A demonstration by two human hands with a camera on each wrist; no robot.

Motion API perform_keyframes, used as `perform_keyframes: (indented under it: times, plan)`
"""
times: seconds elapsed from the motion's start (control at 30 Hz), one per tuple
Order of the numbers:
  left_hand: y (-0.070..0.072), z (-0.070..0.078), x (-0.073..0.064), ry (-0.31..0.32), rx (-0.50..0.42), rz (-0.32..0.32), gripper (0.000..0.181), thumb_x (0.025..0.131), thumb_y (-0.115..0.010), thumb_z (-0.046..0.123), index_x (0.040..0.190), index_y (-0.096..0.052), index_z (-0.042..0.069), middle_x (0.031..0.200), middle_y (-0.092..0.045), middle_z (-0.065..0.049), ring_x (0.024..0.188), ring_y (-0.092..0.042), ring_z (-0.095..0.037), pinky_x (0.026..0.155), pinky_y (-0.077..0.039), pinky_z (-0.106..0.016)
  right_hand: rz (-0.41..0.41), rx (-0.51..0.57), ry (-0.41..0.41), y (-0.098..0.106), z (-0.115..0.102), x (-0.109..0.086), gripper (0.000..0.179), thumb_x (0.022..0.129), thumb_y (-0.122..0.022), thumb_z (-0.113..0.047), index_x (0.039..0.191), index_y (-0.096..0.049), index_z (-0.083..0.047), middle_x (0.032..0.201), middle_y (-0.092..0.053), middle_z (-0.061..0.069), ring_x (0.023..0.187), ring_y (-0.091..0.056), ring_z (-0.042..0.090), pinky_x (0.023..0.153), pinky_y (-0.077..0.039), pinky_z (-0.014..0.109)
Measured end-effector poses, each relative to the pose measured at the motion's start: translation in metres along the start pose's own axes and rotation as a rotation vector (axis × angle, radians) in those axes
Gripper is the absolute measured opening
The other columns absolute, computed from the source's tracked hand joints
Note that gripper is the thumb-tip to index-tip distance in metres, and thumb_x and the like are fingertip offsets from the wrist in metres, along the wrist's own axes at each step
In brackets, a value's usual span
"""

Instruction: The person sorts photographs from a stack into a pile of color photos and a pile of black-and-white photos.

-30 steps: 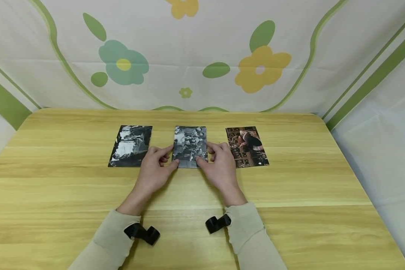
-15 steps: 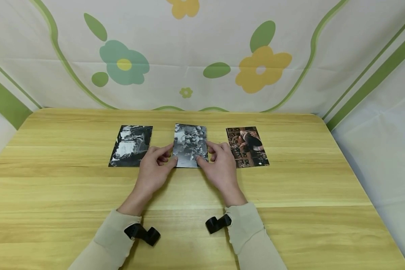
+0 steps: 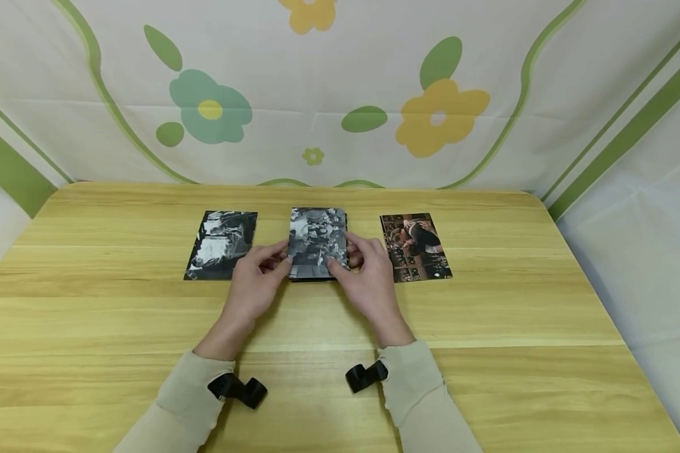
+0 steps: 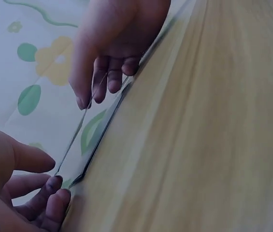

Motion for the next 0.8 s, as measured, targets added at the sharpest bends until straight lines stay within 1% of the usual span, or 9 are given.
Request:
perform_keyframes:
  times: [0.07, 0.17, 0.27, 0.43, 0.53, 0.67, 0.8]
  plan:
    - [0.001, 0.003, 0.0, 0.014, -0.012, -0.012, 0.041, 0.1, -0.07, 0.003, 0.141, -0.069, 0.002, 0.119, -0.068, -0.016, 0.101, -0.066, -0.026, 0.088, -0.055, -0.029, -0.003, 0.036, 0.003, 0.001, -0.003, 0.0, 0.067, 0.092, -0.084, -0.021, 0.154, -0.059, -0.015, 0.124, -0.06, 0.008, 0.106, -0.06, 0.022, 0.093, -0.054, 0.032]
    - [0.006, 0.009, 0.0, 0.029, -0.039, -0.017, 0.043, 0.1, -0.07, 0.003, 0.143, -0.068, 0.004, 0.122, -0.068, -0.015, 0.108, -0.067, -0.028, 0.098, -0.057, -0.038, 0.008, 0.061, 0.019, 0.006, -0.01, -0.002, 0.065, 0.093, -0.083, -0.02, 0.154, -0.059, -0.016, 0.123, -0.06, 0.006, 0.107, -0.06, 0.021, 0.092, -0.055, 0.031]
    - [0.011, 0.017, -0.002, 0.017, -0.069, -0.007, 0.043, 0.1, -0.07, 0.002, 0.143, -0.069, 0.005, 0.123, -0.068, -0.016, 0.111, -0.067, -0.03, 0.102, -0.057, -0.043, 0.024, 0.081, 0.046, 0.01, -0.019, -0.004, 0.062, 0.094, -0.083, -0.019, 0.152, -0.061, -0.018, 0.122, -0.06, 0.005, 0.106, -0.06, 0.02, 0.088, -0.054, 0.028]
    - [0.019, 0.03, -0.004, -0.001, -0.124, 0.005, 0.045, 0.099, -0.07, 0.001, 0.144, -0.068, 0.006, 0.123, -0.067, -0.016, 0.111, -0.066, -0.028, 0.099, -0.055, -0.039, 0.035, 0.117, 0.086, 0.014, -0.031, -0.007, 0.061, 0.095, -0.082, -0.018, 0.153, -0.061, -0.017, 0.121, -0.06, 0.006, 0.106, -0.058, 0.019, 0.083, -0.051, 0.022]
    - [0.023, 0.035, -0.005, 0.0, -0.152, 0.014, 0.046, 0.099, -0.071, 0.001, 0.145, -0.067, 0.006, 0.124, -0.067, -0.016, 0.111, -0.066, -0.028, 0.098, -0.053, -0.036, 0.048, 0.131, 0.103, 0.016, -0.036, -0.008, 0.062, 0.095, -0.082, -0.018, 0.153, -0.06, -0.016, 0.121, -0.06, 0.007, 0.106, -0.058, 0.018, 0.083, -0.051, 0.02]
    - [0.027, 0.038, -0.006, 0.006, -0.158, 0.029, 0.045, 0.099, -0.071, 0.001, 0.144, -0.068, 0.006, 0.123, -0.068, -0.016, 0.112, -0.067, -0.028, 0.095, -0.052, -0.032, 0.054, 0.152, 0.106, 0.015, -0.04, -0.01, 0.062, 0.094, -0.083, -0.017, 0.153, -0.06, -0.015, 0.122, -0.061, 0.007, 0.107, -0.059, 0.018, 0.084, -0.053, 0.019]
    - [0.035, 0.036, -0.005, 0.031, -0.164, 0.051, 0.046, 0.098, -0.069, -0.002, 0.143, -0.069, 0.006, 0.124, -0.067, -0.015, 0.112, -0.066, -0.026, 0.091, -0.053, -0.024, 0.033, 0.185, 0.093, 0.007, -0.046, -0.011, 0.061, 0.094, -0.083, -0.014, 0.151, -0.062, -0.013, 0.123, -0.062, 0.009, 0.107, -0.061, 0.02, 0.085, -0.055, 0.02]
Point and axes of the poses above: each hand's wrist, its own x-axis towards the middle knuckle, its own y-axis out of the back of the hand, z = x × y, the point moved 6 cm from there along x, towards the middle knuckle
